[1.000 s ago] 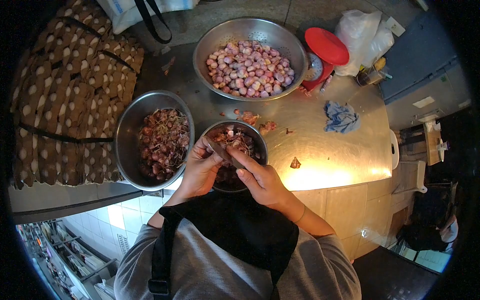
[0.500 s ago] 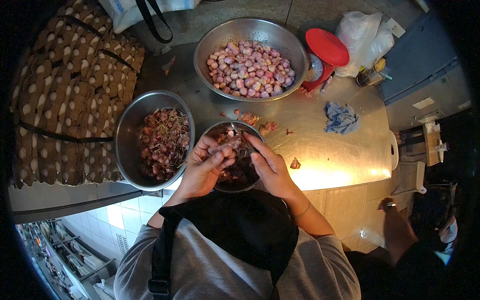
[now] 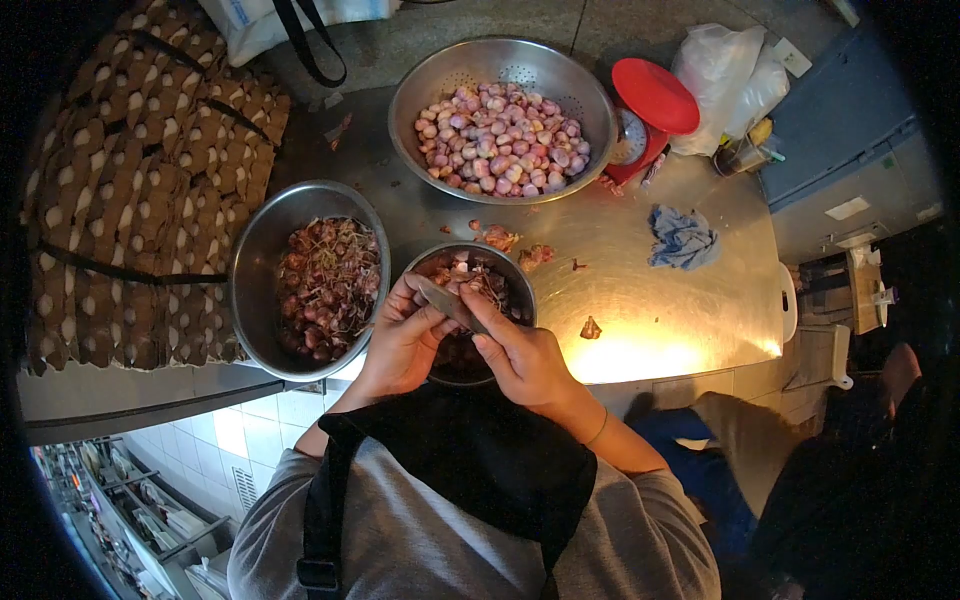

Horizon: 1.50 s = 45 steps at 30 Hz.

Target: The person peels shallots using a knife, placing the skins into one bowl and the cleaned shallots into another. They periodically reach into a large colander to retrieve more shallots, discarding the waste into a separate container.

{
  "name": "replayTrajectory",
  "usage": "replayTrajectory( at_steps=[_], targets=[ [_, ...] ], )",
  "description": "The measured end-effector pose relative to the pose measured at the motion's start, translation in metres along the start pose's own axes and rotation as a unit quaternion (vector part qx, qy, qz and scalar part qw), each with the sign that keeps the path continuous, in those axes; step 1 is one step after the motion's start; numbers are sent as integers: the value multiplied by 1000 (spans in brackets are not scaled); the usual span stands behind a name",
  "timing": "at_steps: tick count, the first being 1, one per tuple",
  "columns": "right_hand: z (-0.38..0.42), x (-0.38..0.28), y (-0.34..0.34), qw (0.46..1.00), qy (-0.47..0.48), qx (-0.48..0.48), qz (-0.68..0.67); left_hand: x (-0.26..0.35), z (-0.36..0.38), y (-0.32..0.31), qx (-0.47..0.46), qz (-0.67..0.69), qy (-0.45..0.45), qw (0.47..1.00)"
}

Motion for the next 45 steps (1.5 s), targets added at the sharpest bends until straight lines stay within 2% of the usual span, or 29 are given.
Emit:
replayTrajectory(
  at_steps=[3,5,8,15,19,24,29,34,38,42,43,45],
  targets=[
    [0,-1,2,999,-39,-14,9,-1,0,-1,2,-12,-4,1000],
    [4,7,2,998,-47,4,-46,0,0,-2,0,-16,-5,1000],
    [6,7,1,995,-44,16,-89,1,0,-4,-2,4,1,1000],
    [3,8,2,999,-3,5,-38,-1,0,-2,6,-6,5,1000],
    [7,9,0,990,-52,22,-125,0,0,-4,9,6,8,1000],
    [5,8,0,997,-28,6,-77,0,-1,-3,8,-5,5,1000],
    [6,9,-3,992,-42,21,-121,1,0,-6,16,-1,7,1000],
    [7,12,-3,994,-33,19,-104,0,-1,-3,7,-2,5,1000],
    [9,19,-2,988,-53,21,-143,0,-1,-3,10,2,9,1000],
    [9,22,4,966,-118,31,-227,2,0,-6,2,8,21,1000],
    [7,24,1,967,-81,71,-231,2,0,-6,1,10,21,1000],
    [8,23,7,973,-90,50,-206,2,0,-6,2,11,20,1000]
  ],
)
Point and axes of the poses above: each hand's wrist, its own z-axis away from the middle knuckle, its own y-axis out of the back of the hand, x = y × z, the point moved 2 cm from there along -z, towards the middle knuckle, and after that the axes turned 9 degrees about y, right-handed, at the moved point
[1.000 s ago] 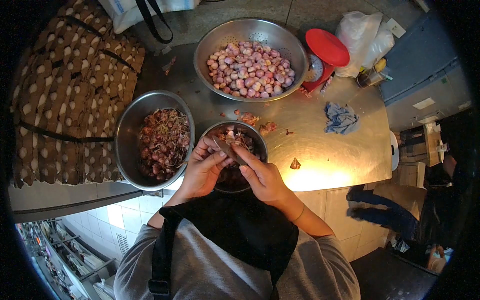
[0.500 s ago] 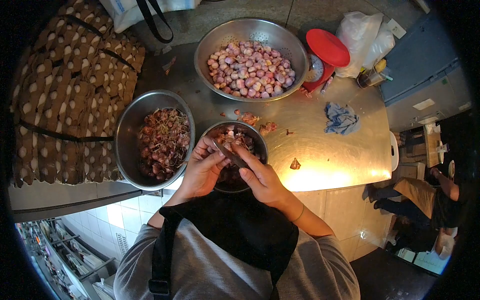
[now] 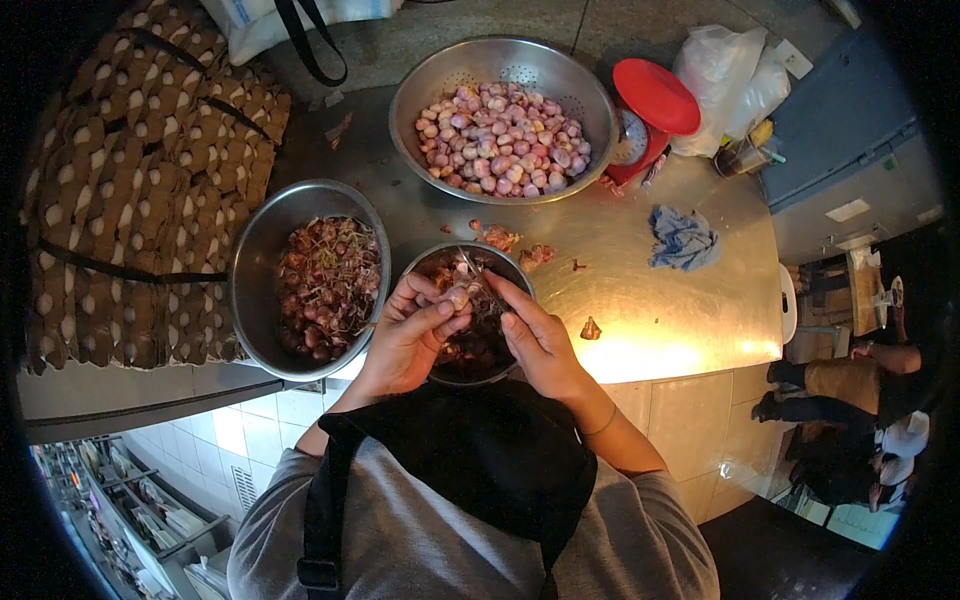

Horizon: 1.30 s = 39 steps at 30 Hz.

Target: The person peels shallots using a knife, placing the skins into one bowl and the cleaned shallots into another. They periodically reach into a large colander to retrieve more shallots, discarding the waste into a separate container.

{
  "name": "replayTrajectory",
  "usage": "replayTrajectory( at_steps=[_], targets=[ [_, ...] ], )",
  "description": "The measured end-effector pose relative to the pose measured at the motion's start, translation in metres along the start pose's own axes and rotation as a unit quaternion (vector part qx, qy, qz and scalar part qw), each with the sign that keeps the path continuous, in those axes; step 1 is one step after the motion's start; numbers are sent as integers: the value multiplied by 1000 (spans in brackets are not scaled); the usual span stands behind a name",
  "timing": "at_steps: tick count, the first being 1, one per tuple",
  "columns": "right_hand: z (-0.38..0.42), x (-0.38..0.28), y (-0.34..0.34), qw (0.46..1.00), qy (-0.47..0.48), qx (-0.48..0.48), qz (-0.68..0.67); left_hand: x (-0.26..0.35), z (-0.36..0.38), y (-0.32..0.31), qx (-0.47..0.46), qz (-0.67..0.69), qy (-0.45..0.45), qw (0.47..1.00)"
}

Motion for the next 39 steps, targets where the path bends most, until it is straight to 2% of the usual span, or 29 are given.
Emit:
replayTrajectory(
  at_steps=[1,5,8,14,16,20,23,25,26,33,36,39],
  targets=[
    [0,-2,2,1000,-6,-8,14,0,0,0,2,-1,-2,1000],
    [0,-9,-9,978,105,-48,175,-4,-2,8,-8,-4,-5,1000],
    [-2,-17,-12,970,93,-58,218,-4,-1,8,9,-15,-13,1000],
    [-3,-8,-6,979,94,-54,171,-2,0,5,2,-6,-4,1000],
    [-3,-2,-2,992,54,-20,116,0,1,1,0,-15,9,1000],
    [-4,-2,8,993,20,25,109,0,1,2,-10,-13,24,1000],
    [-2,-9,5,991,40,5,125,-1,-1,6,-12,-12,22,1000],
    [0,-14,-2,987,62,-43,138,-2,-1,6,-1,3,17,1000],
    [1,-11,-5,972,128,-56,192,-3,-1,7,5,11,15,1000],
    [-3,-15,-11,965,105,-53,234,-9,-3,19,8,-3,8,1000],
    [-2,-10,-8,974,99,-50,195,-5,-3,13,9,-20,7,1000],
    [-4,-7,-1,990,36,-6,137,0,-1,7,8,-53,8,999]
  ],
)
Point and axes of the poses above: each hand's wrist, its own z-axis away from the middle knuckle, its own y-axis out of the back of the hand, x = y × z, the point moved 2 cm from there along -z, towards the middle knuckle, and after that the axes turned 9 degrees about y, right-handed, at the moved point
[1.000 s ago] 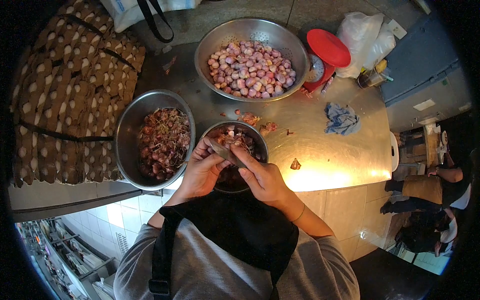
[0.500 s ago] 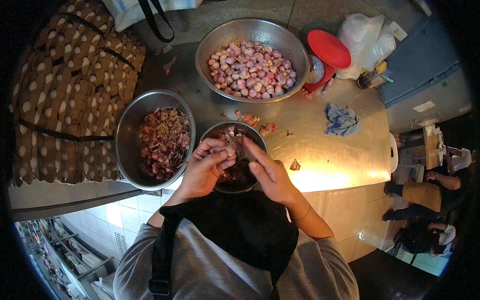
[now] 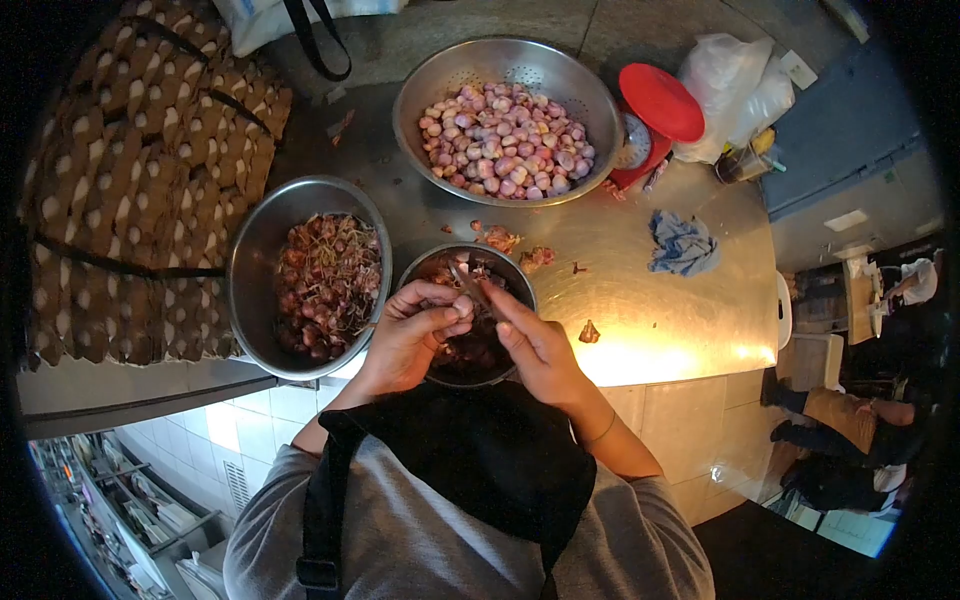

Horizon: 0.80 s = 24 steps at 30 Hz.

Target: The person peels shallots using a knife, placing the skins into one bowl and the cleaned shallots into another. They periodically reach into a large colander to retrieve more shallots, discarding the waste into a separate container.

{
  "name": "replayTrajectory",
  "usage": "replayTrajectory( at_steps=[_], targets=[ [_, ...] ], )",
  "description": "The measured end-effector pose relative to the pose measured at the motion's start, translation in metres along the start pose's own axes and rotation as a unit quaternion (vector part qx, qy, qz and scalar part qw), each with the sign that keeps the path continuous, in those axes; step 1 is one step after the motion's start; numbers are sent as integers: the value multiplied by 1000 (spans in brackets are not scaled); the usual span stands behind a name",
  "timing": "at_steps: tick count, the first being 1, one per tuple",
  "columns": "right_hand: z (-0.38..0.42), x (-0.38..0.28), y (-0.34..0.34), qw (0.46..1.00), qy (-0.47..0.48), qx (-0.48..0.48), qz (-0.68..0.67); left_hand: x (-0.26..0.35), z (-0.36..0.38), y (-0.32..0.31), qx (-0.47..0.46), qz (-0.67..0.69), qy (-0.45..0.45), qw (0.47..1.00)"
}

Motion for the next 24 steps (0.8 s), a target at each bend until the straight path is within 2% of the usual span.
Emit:
replayTrajectory(
  at_steps=[3,7,10,12,15,17,19,23,24],
  targets=[
    [-5,1,7,999,-24,30,-4,1,1,0,-11,-7,8,1000],
    [-4,-3,8,1000,-22,20,-9,2,-2,-1,6,13,31,999],
    [3,4,8,997,-52,-10,-61,5,-5,-2,18,16,43,999],
    [7,3,3,979,-86,-26,-185,7,-6,-2,18,4,43,999],
    [7,0,-4,989,-63,-6,-133,13,-4,-3,20,-36,42,998],
    [14,5,-1,990,-22,36,-132,25,-15,-4,29,-85,6,996],
    [17,-2,0,988,-35,38,-146,47,-29,-13,78,-164,9,983],
    [29,-10,-8,986,-43,40,-154,94,-67,-46,-62,-155,-148,975],
    [35,-11,-10,986,-47,43,-154,107,-68,-52,-56,-163,-174,969]
  ],
)
Point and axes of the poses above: each hand's wrist, its own z-axis away from the middle knuckle, its own y-axis out of the back of the hand, x = y × z, the point moved 2 cm from there along -z, towards the middle knuckle, and after that the axes turned 9 degrees about y, right-handed, at the moved point
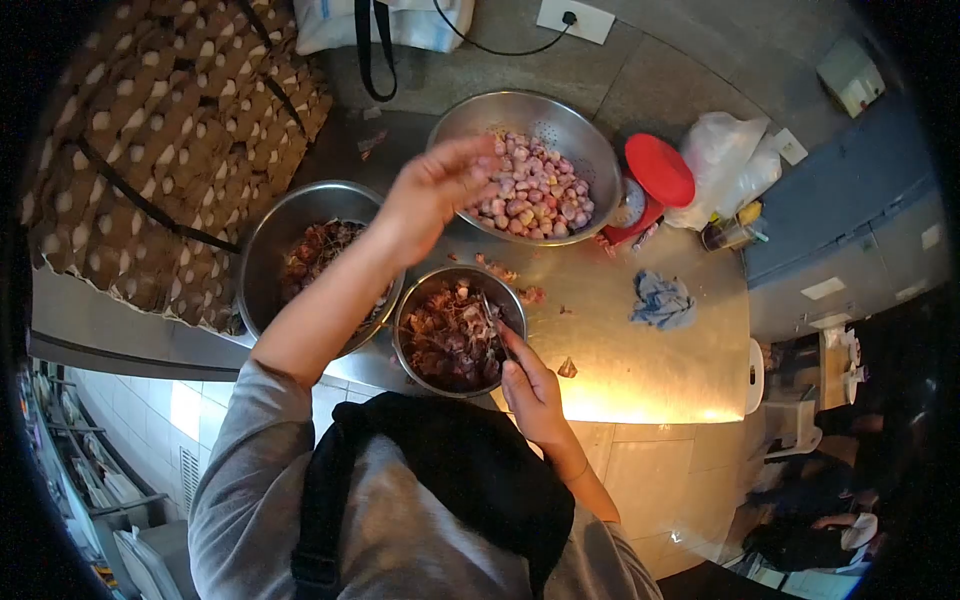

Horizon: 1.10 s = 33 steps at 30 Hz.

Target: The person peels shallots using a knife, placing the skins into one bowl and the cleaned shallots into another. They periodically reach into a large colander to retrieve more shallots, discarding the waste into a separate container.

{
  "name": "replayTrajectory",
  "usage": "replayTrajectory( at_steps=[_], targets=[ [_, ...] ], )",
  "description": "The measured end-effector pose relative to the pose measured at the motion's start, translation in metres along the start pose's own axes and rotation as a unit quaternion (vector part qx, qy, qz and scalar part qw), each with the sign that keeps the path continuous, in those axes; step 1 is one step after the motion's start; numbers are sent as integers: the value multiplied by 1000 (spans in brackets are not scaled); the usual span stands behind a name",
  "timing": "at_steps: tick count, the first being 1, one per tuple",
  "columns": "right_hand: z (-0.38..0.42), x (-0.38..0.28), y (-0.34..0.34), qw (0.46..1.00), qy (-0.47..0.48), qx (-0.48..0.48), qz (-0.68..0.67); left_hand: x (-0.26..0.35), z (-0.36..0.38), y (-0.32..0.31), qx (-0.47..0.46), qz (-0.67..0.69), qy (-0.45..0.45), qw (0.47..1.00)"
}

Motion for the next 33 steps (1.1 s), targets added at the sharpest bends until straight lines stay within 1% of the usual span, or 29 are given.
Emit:
replayTrajectory(
  at_steps=[1,2,5,8,10,12,14,15,16,17,18,20,22,24,25,28,30,31,33],
  targets=[
    [5,5,1,1000,16,-1,6,15,-3,-2,7,-12,-25,1000],
    [10,6,2,1000,12,-3,3,23,-4,-2,14,-24,-50,998],
    [17,5,4,1000,1,-1,4,27,9,23,42,-102,-54,992],
    [21,2,9,1000,-4,21,13,9,31,65,130,-253,-25,958],
    [22,8,27,999,2,51,3,-4,53,63,137,-316,-3,939],
    [24,10,48,995,32,97,-9,-25,75,39,128,-374,7,918],
    [27,9,69,988,54,141,-16,-50,94,1,85,-353,43,931],
    [30,9,79,985,44,168,-22,-58,101,-19,36,-461,-47,885],
    [34,9,87,982,46,181,-20,-71,105,-42,-20,-422,-12,906],
    [38,10,97,980,49,193,-17,-85,109,-61,-82,-458,-23,885],
    [42,9,106,977,52,204,-14,-107,113,-77,-126,-435,51,890],
    [51,-1,117,973,39,226,11,-156,113,-96,-150,-412,36,898],
    [62,-4,128,972,22,235,9,-189,101,-106,-51,-463,57,883],
    [80,-4,145,969,-2,246,16,-221,75,-95,51,-560,-1,827],
    [88,-5,154,968,-13,251,18,-232,60,-88,101,-606,-29,788],
    [109,-12,182,966,-36,254,30,-245,32,-77,244,-663,-8,708],
    [116,-15,198,967,-43,247,41,-239,13,-69,293,-649,-28,701],
    [120,-13,207,969,-42,241,44,-244,4,-60,315,-673,-42,668],
    [123,-13,222,972,-47,230,33,-253,-12,-50,378,-671,20,637]
  ],
)
Point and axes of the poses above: each hand's wrist, its own z-axis away from the middle knuckle, its own y-axis out of the back of the hand, x = y × z, the point moved 2 cm from there along -z, towards the middle knuckle, and after that the axes turned 9 degrees about y, right-handed, at the moved point
